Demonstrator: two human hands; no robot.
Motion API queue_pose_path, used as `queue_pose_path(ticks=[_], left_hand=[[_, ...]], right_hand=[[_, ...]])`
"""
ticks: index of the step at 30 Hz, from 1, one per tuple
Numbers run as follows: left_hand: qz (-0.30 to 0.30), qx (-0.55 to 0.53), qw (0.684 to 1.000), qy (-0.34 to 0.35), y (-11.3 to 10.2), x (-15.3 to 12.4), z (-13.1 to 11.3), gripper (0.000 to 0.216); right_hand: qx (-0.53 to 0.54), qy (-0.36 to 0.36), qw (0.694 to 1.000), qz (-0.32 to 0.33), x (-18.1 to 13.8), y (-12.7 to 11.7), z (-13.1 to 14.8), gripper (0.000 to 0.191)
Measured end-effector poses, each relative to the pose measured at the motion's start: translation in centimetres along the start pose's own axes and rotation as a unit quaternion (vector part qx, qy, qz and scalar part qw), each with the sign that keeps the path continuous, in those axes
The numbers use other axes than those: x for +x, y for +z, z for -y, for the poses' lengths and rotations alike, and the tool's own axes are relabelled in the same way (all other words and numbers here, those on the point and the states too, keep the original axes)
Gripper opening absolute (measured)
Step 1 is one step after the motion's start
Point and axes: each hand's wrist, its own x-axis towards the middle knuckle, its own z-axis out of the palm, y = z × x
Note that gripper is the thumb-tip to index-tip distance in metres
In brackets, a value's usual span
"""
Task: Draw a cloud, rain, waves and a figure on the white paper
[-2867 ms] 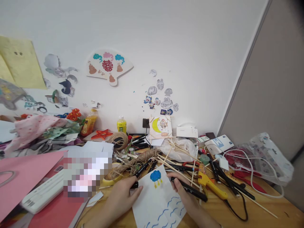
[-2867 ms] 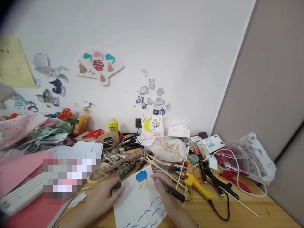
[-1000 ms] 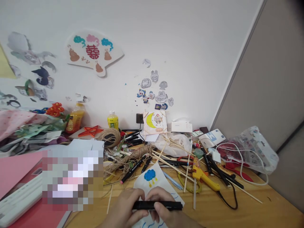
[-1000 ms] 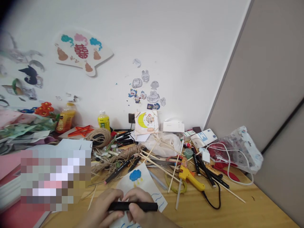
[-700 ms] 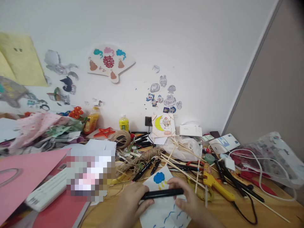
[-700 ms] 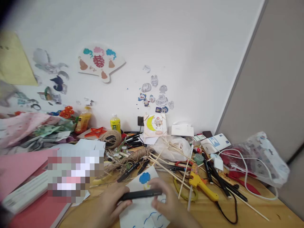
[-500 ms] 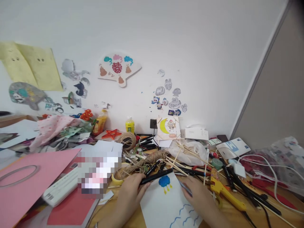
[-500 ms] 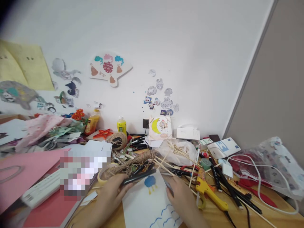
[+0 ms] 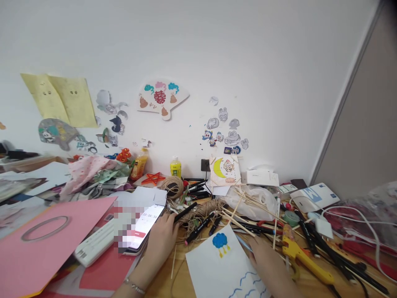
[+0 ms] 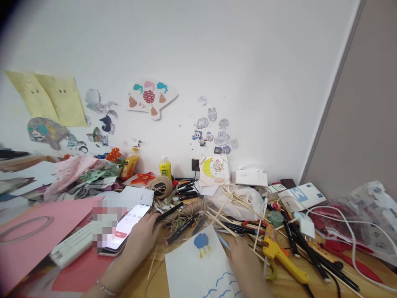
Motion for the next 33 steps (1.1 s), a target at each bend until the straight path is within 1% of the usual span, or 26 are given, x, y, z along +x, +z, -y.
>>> queue_pose_path(ticks=[4,7,12,15,19,24,29,33], left_hand=[[0.003,0.018,1.0,0.009,0.1,-0.1,-0.2,0.029],[0.0,0.026,0.999,0.022,0.0,-0.1,-0.3,0.034],[-0.004,0.038,0.999,0.037,0.0,-0.2,-0.3,0.018],[-0.012,0.047,0.998,0.027,0.2,-0.3,0.0,0.017],[-0.026,0.045,0.998,0.031,0.6,-0.2,0.4,0.012],[-0.055,0.031,0.997,0.036,0.7,-0.1,0.6,0.016],[-0.072,0.006,0.996,0.059,0.8,0.0,0.4,0.021],[-0.077,-0.023,0.992,0.101,0.7,-0.3,-0.6,0.028]], right_hand=[[0.016,-0.001,0.998,-0.065,0.0,-0.1,-0.1,0.025],[0.05,0.003,0.995,-0.09,-0.2,-0.7,-0.2,0.026],[0.12,0.002,0.979,-0.162,-0.4,-0.9,-0.4,0.027],[0.15,-0.004,0.969,-0.194,-0.3,-0.6,-0.5,0.027],[0.171,-0.012,0.963,-0.209,-0.2,-0.4,-0.5,0.03],[0.212,-0.014,0.951,-0.224,-0.2,-0.5,-0.4,0.033],[0.276,0.0,0.94,-0.201,-0.4,-0.8,-0.2,0.032],[0.31,0.015,0.932,-0.185,-0.4,-0.4,0.0,0.032]])
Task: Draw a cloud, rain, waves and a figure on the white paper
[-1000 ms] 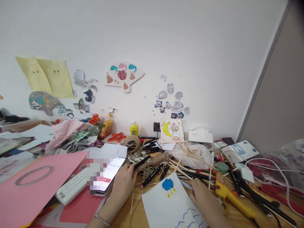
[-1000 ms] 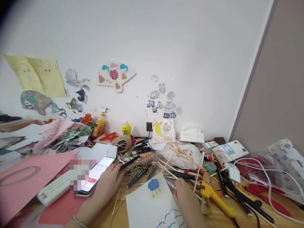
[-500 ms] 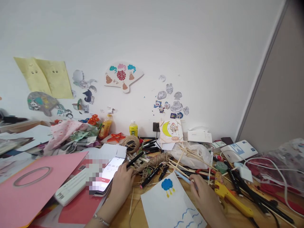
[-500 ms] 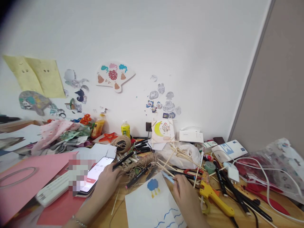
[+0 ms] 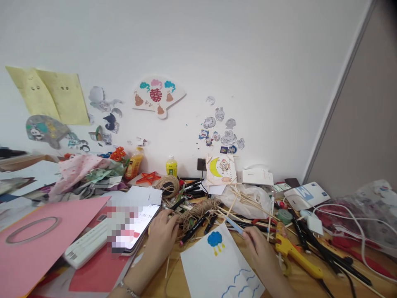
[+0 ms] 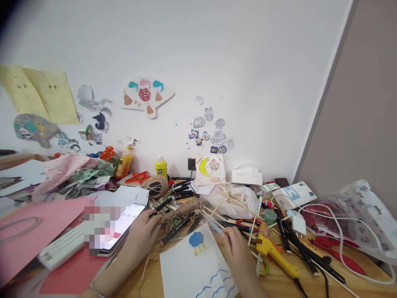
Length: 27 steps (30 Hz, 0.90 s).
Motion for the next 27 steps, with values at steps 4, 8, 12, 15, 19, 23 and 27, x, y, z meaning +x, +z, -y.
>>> queue_pose_path(ticks=[4,8,12,15,19,23,27], left_hand=[[0.04,-0.048,0.994,0.094,-0.3,-0.5,-2.4,0.026],[0.144,-0.064,0.979,0.13,-0.4,-1.3,-4.7,0.026],[0.226,-0.066,0.964,0.121,-0.3,-1.6,-5.3,0.04],[0.246,-0.076,0.961,0.106,-0.5,-1.6,-5.1,0.047],[0.285,-0.106,0.946,0.112,-1.5,-1.3,-5.1,0.047],[0.322,-0.146,0.925,0.141,-2.9,-1.0,-5.4,0.05],[0.334,-0.178,0.909,0.174,-3.4,-0.8,-5.5,0.055]], right_hand=[[0.026,0.054,0.998,0.011,-0.2,0.8,-0.5,0.025],[0.077,0.032,0.996,-0.008,-0.3,1.1,-0.5,0.025],[0.094,-0.016,0.995,0.012,-0.4,0.6,0.3,0.033],[0.103,-0.04,0.993,0.038,-0.4,0.3,0.8,0.037],[0.082,-0.004,0.996,0.033,-0.5,0.5,0.6,0.034],[0.051,0.009,0.999,0.0,-0.6,0.5,0.5,0.025],[0.04,-0.031,0.999,0.011,-0.7,0.1,1.0,0.016]])
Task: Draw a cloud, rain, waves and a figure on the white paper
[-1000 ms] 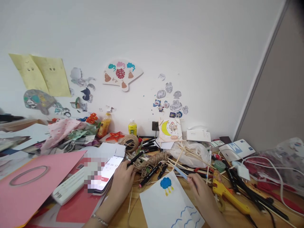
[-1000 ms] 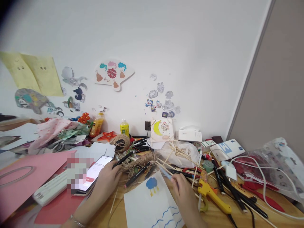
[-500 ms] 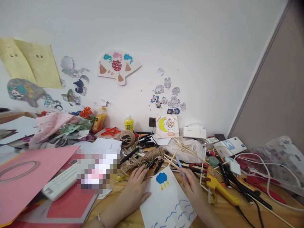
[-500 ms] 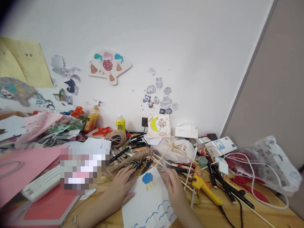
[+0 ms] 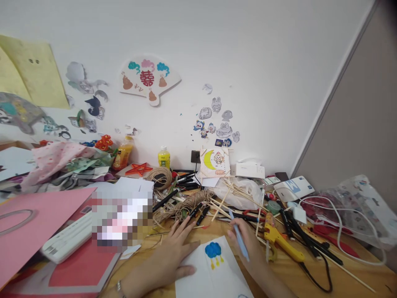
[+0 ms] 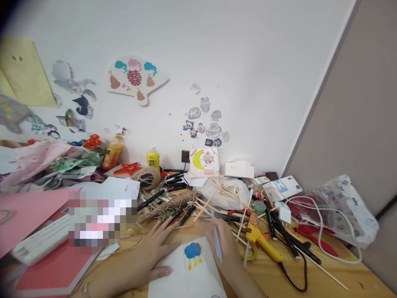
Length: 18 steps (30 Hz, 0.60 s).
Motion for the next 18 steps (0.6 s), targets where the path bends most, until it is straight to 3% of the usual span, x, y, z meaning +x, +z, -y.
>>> queue_pose_path(ticks=[12,18], left_hand=[[-0.058,0.076,0.994,-0.043,3.0,0.4,2.5,0.054],[-0.079,0.096,0.991,-0.055,3.4,0.7,2.1,0.055]], right_hand=[[-0.045,-0.183,0.976,0.113,-0.2,-0.7,0.5,0.035],[-0.123,-0.205,0.961,0.138,0.5,0.2,1.2,0.047]])
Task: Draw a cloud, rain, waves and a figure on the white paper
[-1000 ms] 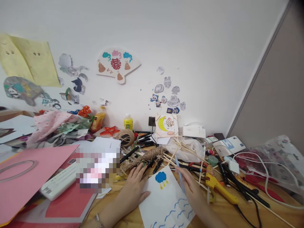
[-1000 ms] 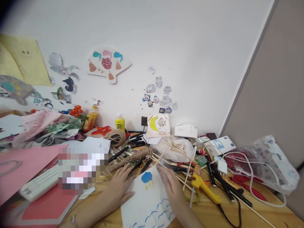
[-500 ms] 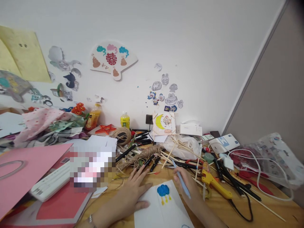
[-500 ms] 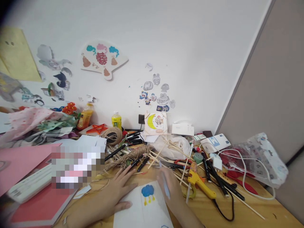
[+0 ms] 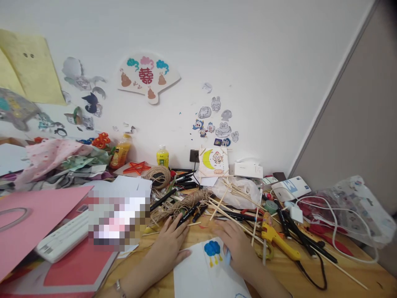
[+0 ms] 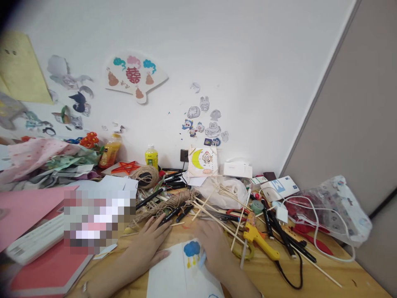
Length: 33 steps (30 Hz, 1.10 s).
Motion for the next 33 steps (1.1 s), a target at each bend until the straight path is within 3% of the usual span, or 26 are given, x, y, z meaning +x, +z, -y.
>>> queue_pose_path(ticks=[4,9,16,24,33], left_hand=[[0.029,-0.007,1.0,-0.011,-0.9,0.1,-0.5,0.056],[0.045,-0.012,0.999,-0.013,-1.3,0.1,-0.6,0.059],[0.016,-0.02,1.0,-0.01,-0.3,-0.1,-0.3,0.054],[0.067,-0.017,0.998,-0.011,-1.3,0.1,-0.4,0.056],[0.057,-0.014,0.998,-0.004,-0.9,0.0,-0.3,0.055]], right_hand=[[-0.039,0.015,0.997,0.063,0.7,1.6,0.3,0.04],[-0.055,0.049,0.993,0.094,0.9,2.9,0.7,0.04],[-0.045,0.063,0.991,0.111,0.7,2.4,0.7,0.041],[-0.03,0.079,0.988,0.13,0.5,1.5,0.8,0.042],[-0.06,0.084,0.988,0.112,0.4,2.3,0.7,0.038]])
